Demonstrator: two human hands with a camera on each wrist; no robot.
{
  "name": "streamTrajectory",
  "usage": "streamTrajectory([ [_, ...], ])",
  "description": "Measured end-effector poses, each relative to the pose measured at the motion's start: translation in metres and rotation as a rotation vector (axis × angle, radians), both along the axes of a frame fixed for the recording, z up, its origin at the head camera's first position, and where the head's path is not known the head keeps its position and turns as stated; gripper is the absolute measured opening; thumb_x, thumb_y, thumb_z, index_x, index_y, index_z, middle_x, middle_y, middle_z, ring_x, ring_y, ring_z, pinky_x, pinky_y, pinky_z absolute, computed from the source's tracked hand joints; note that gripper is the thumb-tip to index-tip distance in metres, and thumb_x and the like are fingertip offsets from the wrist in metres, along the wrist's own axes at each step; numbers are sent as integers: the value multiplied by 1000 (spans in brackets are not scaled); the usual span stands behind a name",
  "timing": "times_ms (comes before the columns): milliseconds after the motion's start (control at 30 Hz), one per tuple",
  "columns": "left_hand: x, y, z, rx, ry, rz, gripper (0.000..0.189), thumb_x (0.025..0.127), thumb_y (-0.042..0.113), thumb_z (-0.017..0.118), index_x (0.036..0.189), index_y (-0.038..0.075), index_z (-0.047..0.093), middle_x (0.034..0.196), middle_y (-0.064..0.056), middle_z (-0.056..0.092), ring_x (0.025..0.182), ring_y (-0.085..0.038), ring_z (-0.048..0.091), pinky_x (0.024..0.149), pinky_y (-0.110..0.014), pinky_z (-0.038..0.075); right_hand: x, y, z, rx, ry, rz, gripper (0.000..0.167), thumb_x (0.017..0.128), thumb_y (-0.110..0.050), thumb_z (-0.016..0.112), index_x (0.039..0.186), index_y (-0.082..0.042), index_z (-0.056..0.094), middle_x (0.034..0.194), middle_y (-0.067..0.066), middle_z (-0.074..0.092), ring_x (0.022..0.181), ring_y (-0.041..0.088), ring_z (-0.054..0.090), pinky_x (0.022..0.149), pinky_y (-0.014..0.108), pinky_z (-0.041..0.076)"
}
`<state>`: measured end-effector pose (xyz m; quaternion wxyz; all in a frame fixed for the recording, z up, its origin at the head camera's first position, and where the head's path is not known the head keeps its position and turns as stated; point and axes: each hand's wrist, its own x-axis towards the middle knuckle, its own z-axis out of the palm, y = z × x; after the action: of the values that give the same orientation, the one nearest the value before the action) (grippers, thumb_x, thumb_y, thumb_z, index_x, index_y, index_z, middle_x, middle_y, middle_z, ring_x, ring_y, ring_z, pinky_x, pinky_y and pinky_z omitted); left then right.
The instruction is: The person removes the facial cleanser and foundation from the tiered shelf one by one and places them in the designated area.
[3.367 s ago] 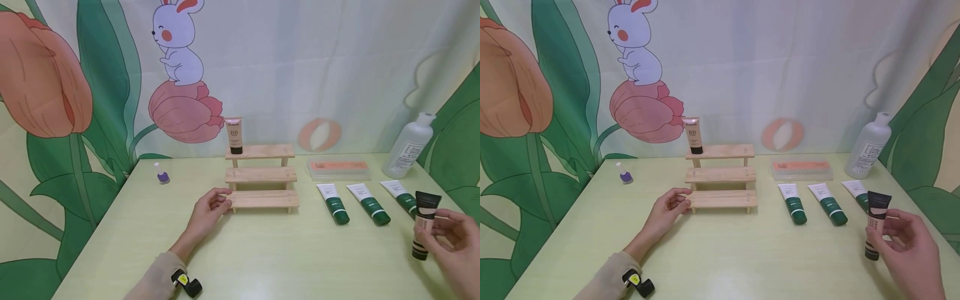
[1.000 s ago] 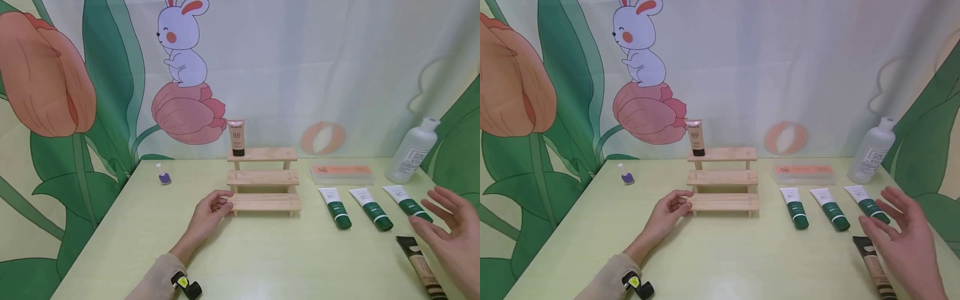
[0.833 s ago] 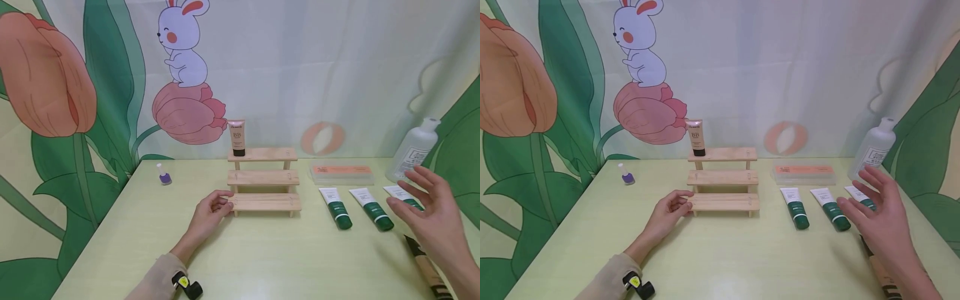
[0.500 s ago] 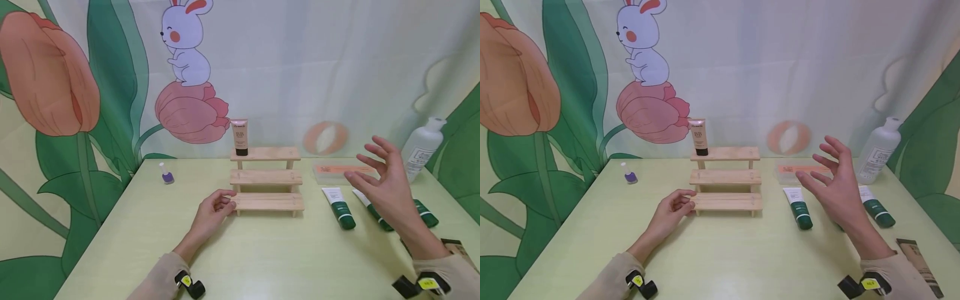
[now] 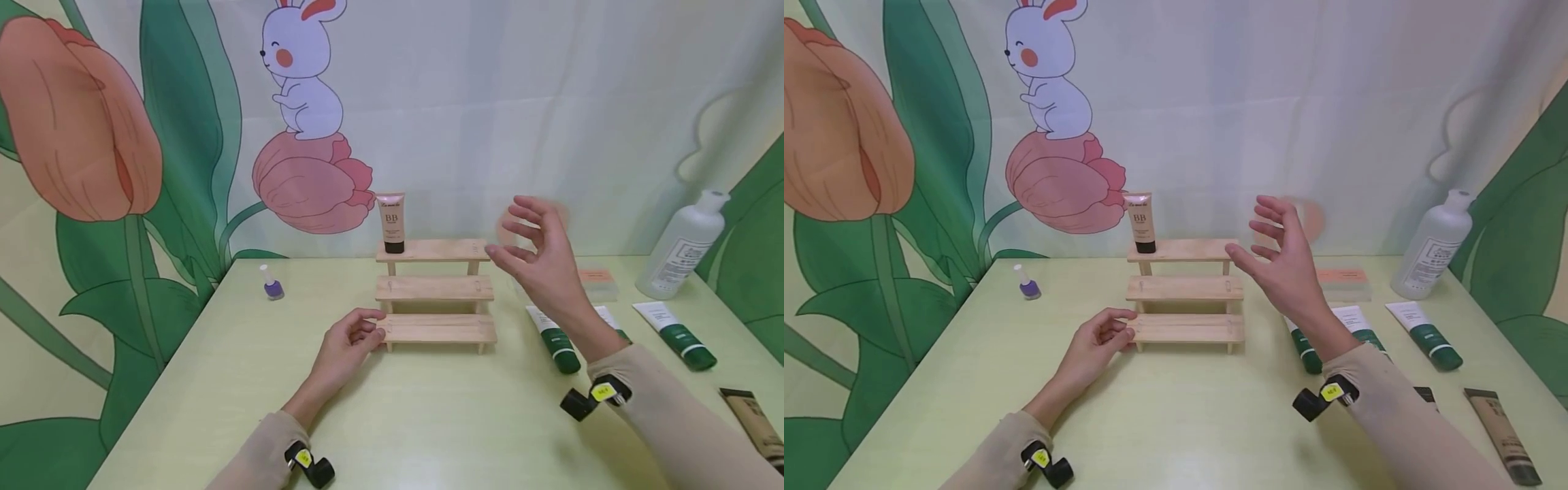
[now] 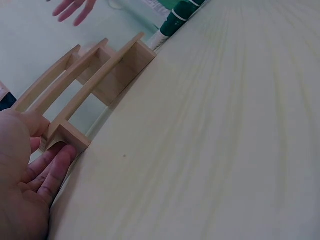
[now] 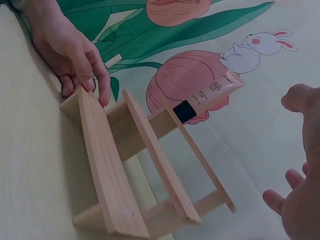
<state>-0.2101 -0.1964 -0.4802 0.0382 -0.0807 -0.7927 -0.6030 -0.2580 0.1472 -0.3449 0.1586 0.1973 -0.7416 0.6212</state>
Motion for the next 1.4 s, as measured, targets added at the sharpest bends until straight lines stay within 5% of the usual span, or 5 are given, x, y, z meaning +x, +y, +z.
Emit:
streamTrajectory([
  [433,0,-4,0,1,-8,9,26,107,14,77,133,15,76,105,-9,77,90,-23,74,73,-23,56,-33,-62,-3,-38,36,146,65,100,-11,84,156,-13,51,151,12,55,138,31,61,110,47,57],
  [667,-1,-6,-1,-9,-8,9,26,107,15,77,134,17,76,105,-8,78,90,-23,75,72,-23,54,-44,-87,-8,-33,29,155,60,101,-13,84,154,-13,56,151,9,62,137,30,64,113,56,55],
  [1067,-1,-6,0,7,-8,2,27,107,12,77,134,15,76,106,-8,79,90,-22,75,72,-23,55,-58,-124,-10,-42,-24,153,57,103,-9,80,155,-12,58,148,15,67,137,37,66,108,49,59],
  [1400,-2,-3,-2,1,-3,-2,25,108,13,76,133,15,76,106,-9,79,90,-22,75,71,-23,53,-63,-144,-10,-21,-83,186,51,108,-6,73,156,-13,56,140,13,70,130,28,66,111,49,56],
])
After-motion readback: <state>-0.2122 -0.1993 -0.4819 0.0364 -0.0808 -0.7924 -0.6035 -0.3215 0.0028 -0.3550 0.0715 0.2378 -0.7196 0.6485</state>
